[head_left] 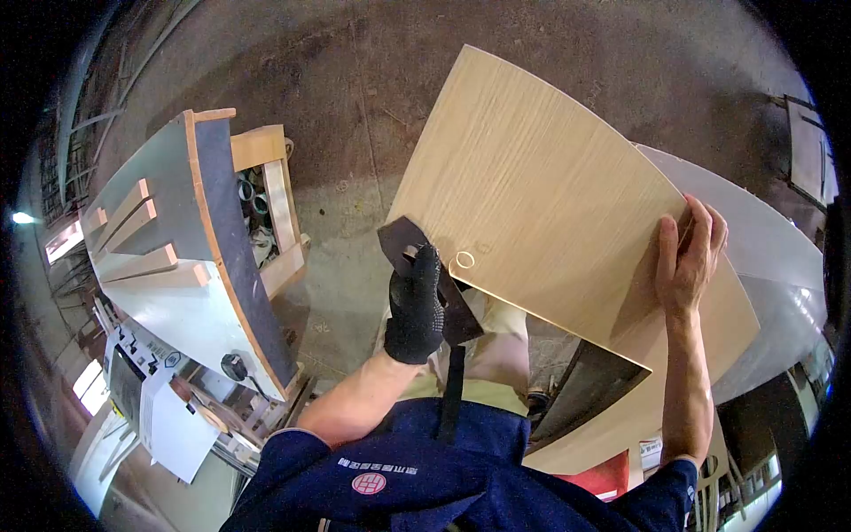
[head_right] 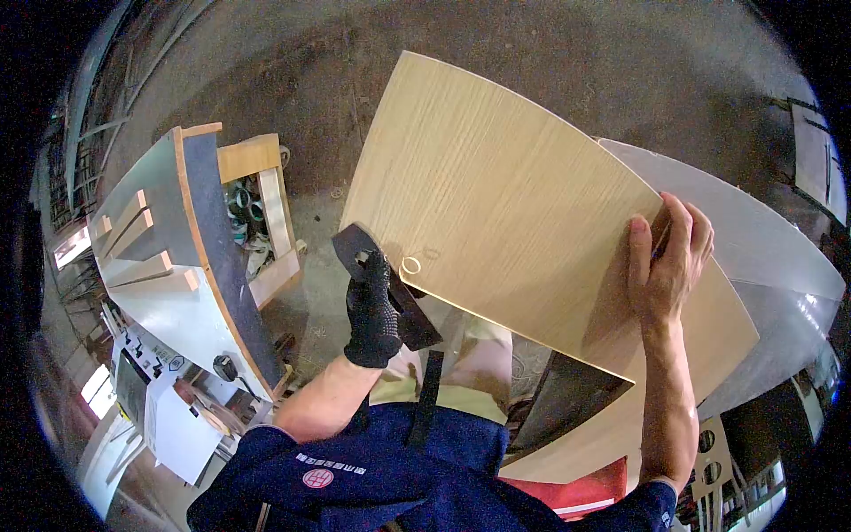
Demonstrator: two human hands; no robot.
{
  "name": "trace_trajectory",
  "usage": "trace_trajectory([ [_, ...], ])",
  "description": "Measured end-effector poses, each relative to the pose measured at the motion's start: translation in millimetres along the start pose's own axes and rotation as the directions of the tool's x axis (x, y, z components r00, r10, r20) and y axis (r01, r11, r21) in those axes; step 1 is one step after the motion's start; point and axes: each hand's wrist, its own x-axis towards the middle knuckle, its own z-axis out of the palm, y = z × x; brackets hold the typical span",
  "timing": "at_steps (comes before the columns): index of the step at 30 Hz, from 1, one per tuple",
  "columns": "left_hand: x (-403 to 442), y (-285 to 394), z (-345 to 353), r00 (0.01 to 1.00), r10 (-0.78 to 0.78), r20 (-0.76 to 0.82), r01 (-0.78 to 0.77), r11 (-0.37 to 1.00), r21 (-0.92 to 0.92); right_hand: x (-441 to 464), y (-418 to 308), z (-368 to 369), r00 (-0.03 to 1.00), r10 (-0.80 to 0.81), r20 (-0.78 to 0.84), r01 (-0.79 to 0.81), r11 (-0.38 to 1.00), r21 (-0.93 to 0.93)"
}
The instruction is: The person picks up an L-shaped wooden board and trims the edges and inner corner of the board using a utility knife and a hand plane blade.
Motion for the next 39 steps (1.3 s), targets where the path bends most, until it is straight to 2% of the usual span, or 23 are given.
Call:
trace_trajectory([
  [4,10,0,5,0.999,-0.004,-0.034,0.003,1.000,-0.018,0,3,-1,0.999,0.033,0.003,-0.033,0.999,0.014],
  [8,21,11,3,0.992,-0.124,0.018,0.125,0.990,-0.067,-1,7,-2,0.999,0.039,0.009,-0.039,0.999,0.020],
  [11,27,23,4,0.985,-0.159,0.065,0.160,0.987,-0.012,-2,10,-2,0.999,0.043,0.020,-0.043,0.999,0.030],
  [12,29,18,-5,0.992,-0.032,0.121,0.011,0.986,0.166,-2,10,-1,0.999,0.049,0.022,-0.050,0.998,0.033],
  [15,28,24,2,0.985,-0.162,0.050,0.156,0.982,0.104,-1,8,-3,0.997,0.070,0.033,-0.071,0.997,0.028],
  [16,27,28,10,0.992,-0.104,0.074,0.091,0.982,0.162,0,8,-3,0.997,0.074,0.038,-0.074,0.997,0.024],
  [20,16,22,45,0.995,0.069,-0.067,-0.066,0.997,0.043,0,9,-1,0.997,0.071,0.027,-0.072,0.997,0.036],
  [23,6,-7,73,0.954,0.224,-0.198,-0.188,0.965,0.185,-1,7,0,0.997,0.077,0.017,-0.078,0.996,0.035],
  [24,-7,-14,87,0.965,0.168,-0.200,-0.111,0.957,0.268,-2,7,1,0.997,0.080,0.017,-0.080,0.996,0.035],
  [25,-18,-16,98,0.938,0.337,-0.085,-0.320,0.933,0.164,-2,7,1,0.997,0.080,0.012,-0.080,0.996,0.031],
  [28,-27,-42,88,0.982,0.182,-0.055,-0.178,0.982,0.068,0,1,-4,0.997,0.078,0.014,-0.078,0.997,0.025],
  [30,-24,-16,85,0.998,0.061,-0.031,-0.058,0.994,0.092,1,-1,-5,0.997,0.076,0.015,-0.076,0.997,0.017],
  [31,-22,-15,85,0.984,0.173,-0.035,-0.170,0.982,0.076,3,-2,-4,0.997,0.075,0.015,-0.076,0.997,0.014],
  [33,-14,-11,71,0.983,0.171,-0.068,-0.159,0.976,0.148,10,-16,-3,0.999,0.044,0.013,-0.045,0.998,0.052],
  [34,-7,-6,68,0.974,0.204,-0.101,-0.194,0.975,0.105,15,-24,-1,1.000,0.028,0.007,-0.029,0.995,0.098],
  [35,-8,9,69,0.974,0.206,-0.090,-0.203,0.978,0.040,20,-30,0,1.000,0.010,0.003,-0.010,0.989,0.146],
  [37,4,17,55,0.985,0.126,-0.117,-0.124,0.992,0.023,23,-31,-5,1.000,-0.002,0.018,-0.002,0.976,0.216],
  [38,8,22,52,0.978,0.162,-0.134,-0.153,0.985,0.081,19,-25,-9,1.000,-0.013,-0.002,0.013,0.973,0.229],
  [39,17,20,50,0.953,0.262,-0.154,-0.256,0.965,0.061,15,-18,-16,1.000,-0.025,-0.016,0.028,0.971,0.237],
])
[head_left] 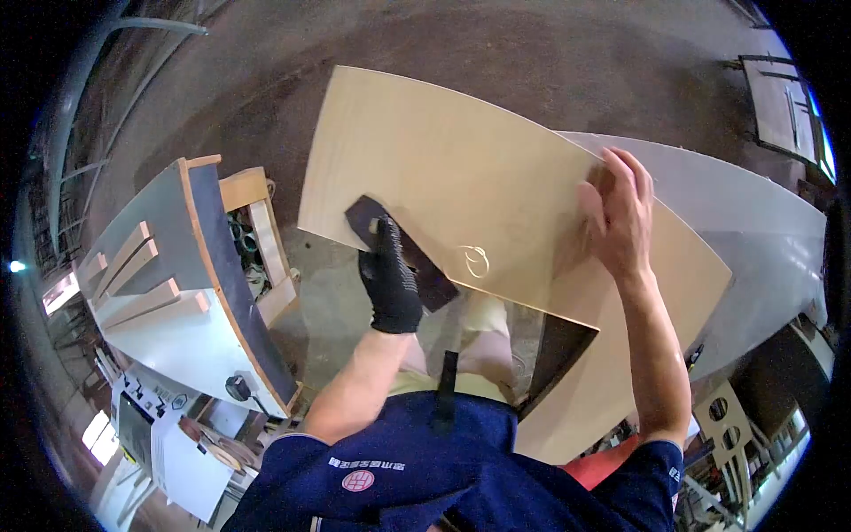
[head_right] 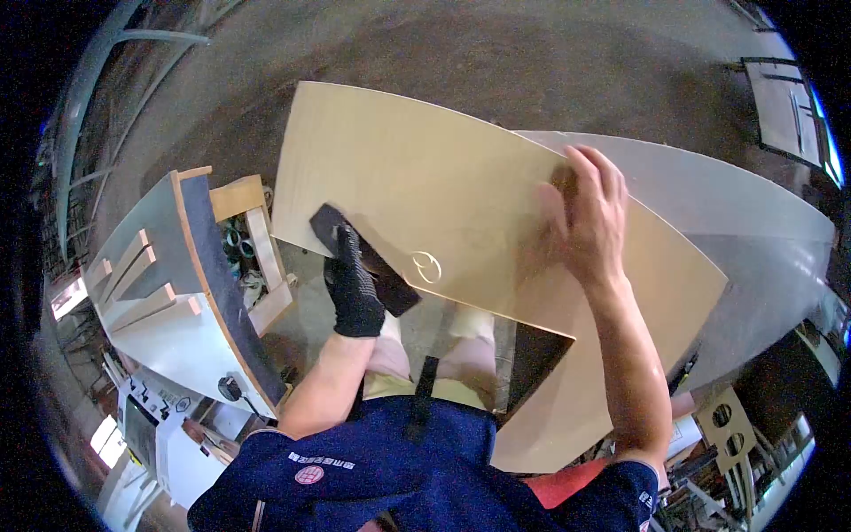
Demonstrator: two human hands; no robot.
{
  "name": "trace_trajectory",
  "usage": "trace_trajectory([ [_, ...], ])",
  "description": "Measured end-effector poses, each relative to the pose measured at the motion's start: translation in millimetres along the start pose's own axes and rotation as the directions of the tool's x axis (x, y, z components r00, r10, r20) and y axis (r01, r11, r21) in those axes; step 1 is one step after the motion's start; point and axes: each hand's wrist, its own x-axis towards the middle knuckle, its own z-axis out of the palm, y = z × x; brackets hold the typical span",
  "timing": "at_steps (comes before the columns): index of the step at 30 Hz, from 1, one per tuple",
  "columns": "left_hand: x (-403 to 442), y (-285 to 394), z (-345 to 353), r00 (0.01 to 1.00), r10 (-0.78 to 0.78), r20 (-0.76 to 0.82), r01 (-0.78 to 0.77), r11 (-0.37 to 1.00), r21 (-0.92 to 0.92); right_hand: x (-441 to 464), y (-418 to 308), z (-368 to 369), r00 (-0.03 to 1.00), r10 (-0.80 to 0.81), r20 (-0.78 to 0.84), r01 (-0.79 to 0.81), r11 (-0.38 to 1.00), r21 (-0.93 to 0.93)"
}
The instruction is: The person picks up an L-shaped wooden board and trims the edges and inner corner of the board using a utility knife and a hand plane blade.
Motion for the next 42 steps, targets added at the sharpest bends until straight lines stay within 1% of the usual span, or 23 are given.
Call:
trace_trajectory([
  [2,13,6,-6,0.999,-0.038,0.019,0.037,0.999,0.033,-31,26,-27,0.992,0.128,0.012,-0.125,0.981,-0.149],
  [3,19,4,-10,0.998,-0.054,0.026,0.054,0.998,-0.030,-52,49,-39,0.988,0.155,0.008,-0.148,0.958,-0.245],
  [4,23,9,-10,0.994,-0.112,-0.001,0.112,0.991,-0.071,-68,68,-45,0.983,0.183,0.001,-0.173,0.927,-0.332],
  [6,36,4,-19,0.997,-0.061,0.036,0.063,0.997,-0.052,-82,85,-40,0.980,0.192,-0.046,-0.196,0.922,-0.335],
  [9,26,7,-10,0.997,-0.081,0.004,0.081,0.996,-0.039,-85,90,-36,0.979,0.187,-0.085,-0.205,0.914,-0.352],
  [10,29,-17,-23,0.995,-0.090,0.038,0.089,0.996,0.019,-83,90,-36,0.980,0.181,-0.086,-0.199,0.913,-0.357],
  [12,16,-17,-26,0.971,-0.228,0.076,0.230,0.973,-0.024,-78,92,-38,0.980,0.193,-0.051,-0.198,0.897,-0.394],
  [14,17,-40,-49,0.976,-0.140,0.168,0.120,0.985,0.125,-73,94,-39,0.978,0.209,-0.011,-0.193,0.881,-0.432],
  [16,27,-56,-65,0.971,-0.142,0.191,0.115,0.983,0.145,-73,98,-36,0.979,0.202,-0.015,-0.189,0.888,-0.419],
  [17,30,-52,-66,0.967,-0.187,0.173,0.171,0.980,0.098,-74,99,-36,0.979,0.203,-0.018,-0.192,0.890,-0.414],
  [20,17,-45,-48,0.983,-0.138,0.124,0.123,0.986,0.116,-71,101,-35,0.982,0.188,-0.026,-0.182,0.896,-0.405],
  [22,8,-29,-31,0.980,-0.191,0.055,0.190,0.982,0.020,-70,101,-34,0.984,0.176,-0.032,-0.174,0.898,-0.404],
  [25,-14,-13,-3,0.974,-0.224,-0.043,0.228,0.955,0.191,-69,99,-36,0.984,0.175,-0.027,-0.171,0.900,-0.401],
  [28,-38,-47,14,0.986,-0.123,-0.117,0.142,0.975,0.169,-72,98,-35,0.982,0.186,-0.021,-0.178,0.899,-0.400],
  [29,-55,-50,23,0.983,-0.179,-0.038,0.182,0.978,0.106,-70,99,-35,0.983,0.184,-0.024,-0.177,0.897,-0.404],
  [30,-74,-55,28,0.989,-0.145,0.031,0.126,0.933,0.337,-71,99,-35,0.983,0.183,-0.030,-0.179,0.898,-0.402],
  [31,-85,-86,25,0.993,-0.113,-0.015,0.112,0.948,0.298,-72,99,-34,0.982,0.184,-0.036,-0.183,0.899,-0.399],
  [33,-121,-82,47,0.983,-0.104,0.149,0.043,0.928,0.370,-70,94,-34,0.977,0.210,-0.044,-0.210,0.898,-0.386],
  [36,-141,-91,68,0.980,-0.141,0.138,0.109,0.969,0.221,-72,95,-34,0.978,0.198,-0.067,-0.208,0.891,-0.403],
  [37,-148,-92,71,0.978,-0.158,0.139,0.133,0.977,0.168,-70,90,-35,0.971,0.229,-0.061,-0.235,0.889,-0.393],
  [40,-142,-85,65,0.963,-0.058,0.265,0.006,0.981,0.193,-70,87,-36,0.971,0.221,-0.092,-0.239,0.899,-0.367],
  [41,-139,-80,63,0.939,-0.266,0.220,0.211,0.947,0.244,-70,86,-36,0.972,0.208,-0.109,-0.234,0.905,-0.355],
  [42,-141,-74,60,0.919,-0.272,0.285,0.211,0.951,0.228,-69,84,-36,0.970,0.218,-0.110,-0.243,0.908,-0.342],
])
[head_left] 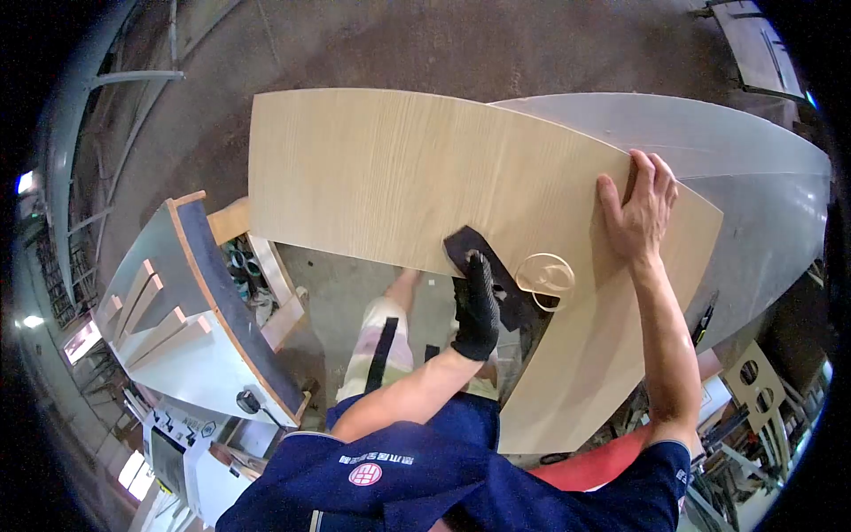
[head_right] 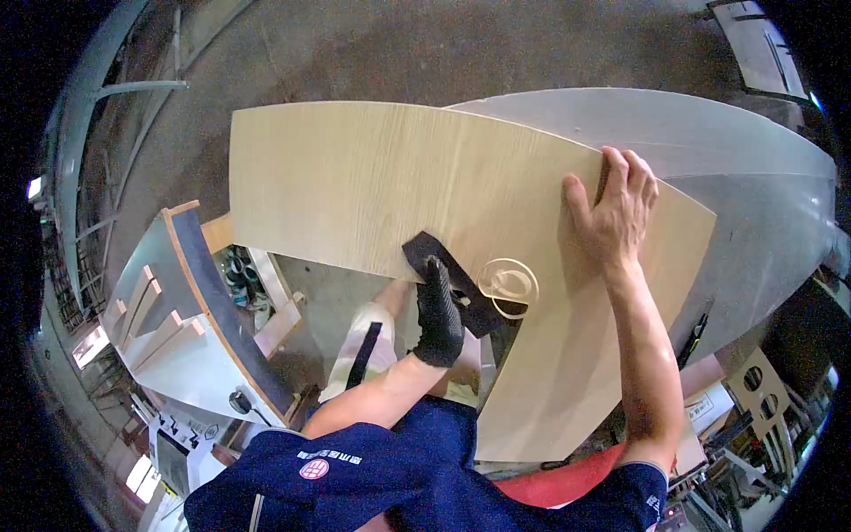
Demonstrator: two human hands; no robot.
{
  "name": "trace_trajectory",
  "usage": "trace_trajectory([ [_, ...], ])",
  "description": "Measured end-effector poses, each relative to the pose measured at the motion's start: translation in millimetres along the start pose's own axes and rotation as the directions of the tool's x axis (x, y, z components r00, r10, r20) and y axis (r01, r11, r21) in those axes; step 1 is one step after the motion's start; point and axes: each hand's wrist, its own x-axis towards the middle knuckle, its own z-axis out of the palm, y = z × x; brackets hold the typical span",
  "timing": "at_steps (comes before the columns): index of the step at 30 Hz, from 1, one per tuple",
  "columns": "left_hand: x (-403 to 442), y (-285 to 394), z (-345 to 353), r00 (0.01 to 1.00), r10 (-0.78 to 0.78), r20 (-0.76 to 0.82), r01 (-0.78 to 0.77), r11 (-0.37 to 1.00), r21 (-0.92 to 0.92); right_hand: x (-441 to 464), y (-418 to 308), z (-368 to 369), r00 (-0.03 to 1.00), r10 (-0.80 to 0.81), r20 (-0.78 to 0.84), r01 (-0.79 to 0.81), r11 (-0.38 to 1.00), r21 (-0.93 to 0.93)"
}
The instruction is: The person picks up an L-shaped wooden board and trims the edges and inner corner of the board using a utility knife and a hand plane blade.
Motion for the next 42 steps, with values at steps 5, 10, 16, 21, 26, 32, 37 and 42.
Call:
trace_trajectory([
  [5,-15,-18,-4,0.977,0.160,0.138,-0.163,0.987,0.007,-2,-4,-1,0.999,0.039,-0.007,-0.039,0.999,0.029],
  [10,-13,-25,-3,0.977,0.197,0.087,-0.200,0.979,0.029,-3,-16,-1,0.997,0.066,-0.035,-0.064,0.997,0.043],
  [16,-16,-12,-11,0.992,0.093,0.087,-0.091,0.995,-0.031,-5,-18,-4,0.998,0.055,-0.001,-0.055,0.993,0.109],
  [21,-5,-20,-21,0.988,0.083,0.128,-0.070,0.993,-0.099,-17,59,-10,0.999,0.033,-0.014,-0.033,0.999,-0.041],
  [26,-1,-8,-4,0.996,0.090,-0.020,-0.092,0.981,-0.173,-21,62,-7,0.995,0.094,-0.041,-0.096,0.995,-0.036],
  [32,-6,-11,-14,0.989,0.119,0.084,-0.085,0.940,-0.331,-25,67,-3,0.992,0.074,-0.098,-0.076,0.997,-0.021],
  [37,2,-42,-27,0.956,0.213,0.201,-0.164,0.958,-0.237,-25,68,-4,0.991,0.080,-0.112,-0.077,0.997,0.026],
  [42,-7,-23,-8,0.968,0.243,0.061,-0.228,0.956,-0.185,-25,66,-8,0.992,0.061,-0.107,-0.060,0.998,0.015],
])
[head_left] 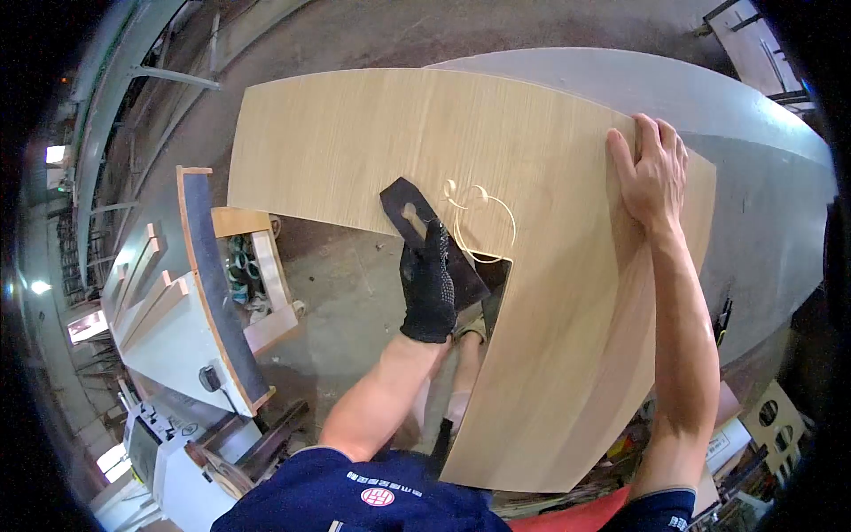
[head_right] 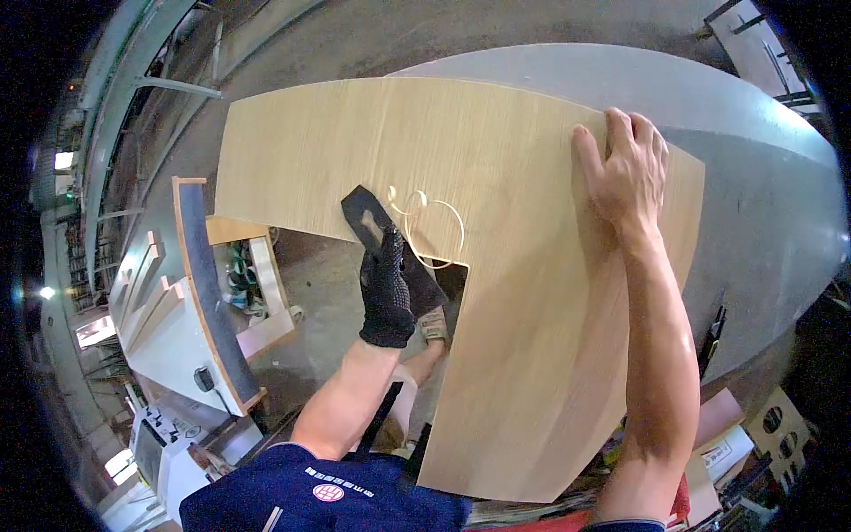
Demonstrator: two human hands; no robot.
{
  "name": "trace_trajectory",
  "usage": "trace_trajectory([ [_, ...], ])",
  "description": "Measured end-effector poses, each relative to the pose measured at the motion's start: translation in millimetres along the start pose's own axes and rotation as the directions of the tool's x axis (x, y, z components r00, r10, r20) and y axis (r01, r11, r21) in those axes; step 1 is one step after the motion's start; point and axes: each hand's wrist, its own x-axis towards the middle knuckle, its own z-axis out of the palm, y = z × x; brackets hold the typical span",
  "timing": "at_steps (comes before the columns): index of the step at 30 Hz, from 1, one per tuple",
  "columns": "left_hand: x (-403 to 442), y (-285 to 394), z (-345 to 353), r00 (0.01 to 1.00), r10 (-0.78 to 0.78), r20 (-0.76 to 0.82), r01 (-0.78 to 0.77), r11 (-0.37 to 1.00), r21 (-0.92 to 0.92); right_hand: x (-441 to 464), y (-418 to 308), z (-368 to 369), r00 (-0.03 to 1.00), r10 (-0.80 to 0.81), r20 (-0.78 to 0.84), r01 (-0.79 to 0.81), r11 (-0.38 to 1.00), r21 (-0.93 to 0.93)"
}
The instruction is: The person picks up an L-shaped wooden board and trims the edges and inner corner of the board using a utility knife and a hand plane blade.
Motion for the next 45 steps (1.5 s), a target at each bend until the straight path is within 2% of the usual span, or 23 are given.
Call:
trace_trajectory([
  [2,1,2,0,0.999,-0.037,-0.010,0.037,0.999,0.009,0,-1,0,1.000,-0.007,0.020,0.007,1.000,-0.020],
  [5,4,-15,-12,0.993,-0.085,0.082,0.110,0.919,-0.378,0,-2,3,0.999,-0.037,-0.022,0.037,0.999,0.005],
  [9,-16,-19,-16,0.976,-0.123,0.179,0.169,0.948,-0.268,3,-4,1,0.999,-0.017,0.031,0.018,1.000,-0.023],
  [12,-15,-12,2,0.997,-0.027,0.070,0.041,0.976,-0.215,3,-3,2,0.999,-0.018,0.045,0.020,0.999,-0.042],
  [13,-15,-6,6,0.998,-0.039,0.055,0.049,0.980,-0.191,3,-3,2,0.999,-0.006,0.050,0.007,1.000,-0.027],
  [16,-22,0,-4,0.998,0.037,0.055,-0.039,0.999,0.032,4,-2,1,0.997,-0.029,0.065,0.029,1.000,-0.002],
  [17,-25,1,-5,1.000,-0.013,0.016,0.014,0.998,-0.063,5,-2,0,0.997,-0.033,0.064,0.034,0.999,-0.014],
  [20,-20,-3,-15,0.997,-0.063,-0.042,0.058,0.992,-0.109,4,1,4,0.998,-0.046,0.049,0.047,0.998,-0.032],
  [21,-21,-2,-8,0.987,-0.137,-0.090,0.128,0.987,-0.101,3,1,4,0.998,-0.042,0.050,0.043,0.999,-0.028],
  [24,-18,0,7,0.995,-0.073,-0.066,0.066,0.992,-0.106,6,2,3,0.998,-0.038,0.048,0.039,0.999,-0.023],
  [25,-17,0,12,0.990,-0.113,-0.089,0.082,0.953,-0.292,6,3,3,0.998,-0.036,0.051,0.037,0.999,-0.019],
  [28,-24,-7,7,0.978,-0.208,-0.016,0.190,0.919,-0.344,5,0,2,0.998,-0.029,0.059,0.030,0.999,-0.012],
  [29,-22,-10,5,0.980,-0.201,-0.017,0.184,0.925,-0.333,5,-1,2,0.998,-0.029,0.063,0.029,1.000,-0.011],
  [32,-18,-12,10,0.997,-0.043,-0.062,0.029,0.978,-0.208,4,3,5,0.997,-0.036,0.061,0.038,0.998,-0.044],
  [35,-18,-10,14,0.996,-0.028,-0.088,0.012,0.985,-0.173,5,6,7,0.996,-0.080,0.050,0.083,0.995,-0.055],
  [38,-18,-5,25,0.983,-0.081,-0.162,0.052,0.983,-0.177,5,5,7,0.995,-0.083,0.057,0.085,0.995,-0.043],
  [39,-14,-13,27,0.986,-0.027,-0.167,-0.007,0.979,-0.204,4,4,6,0.995,-0.080,0.060,0.083,0.996,-0.042],
  [42,-9,-18,39,0.969,0.044,-0.245,-0.062,0.996,-0.066,4,4,6,0.995,-0.080,0.055,0.082,0.996,-0.034],
  [43,-8,-19,46,0.950,0.123,-0.286,-0.152,0.985,-0.081,5,5,8,0.995,-0.086,0.050,0.088,0.996,-0.030],
  [45,-12,-10,43,0.974,0.049,-0.222,-0.065,0.996,-0.067,4,5,8,0.996,-0.082,0.047,0.083,0.996,-0.026],
])
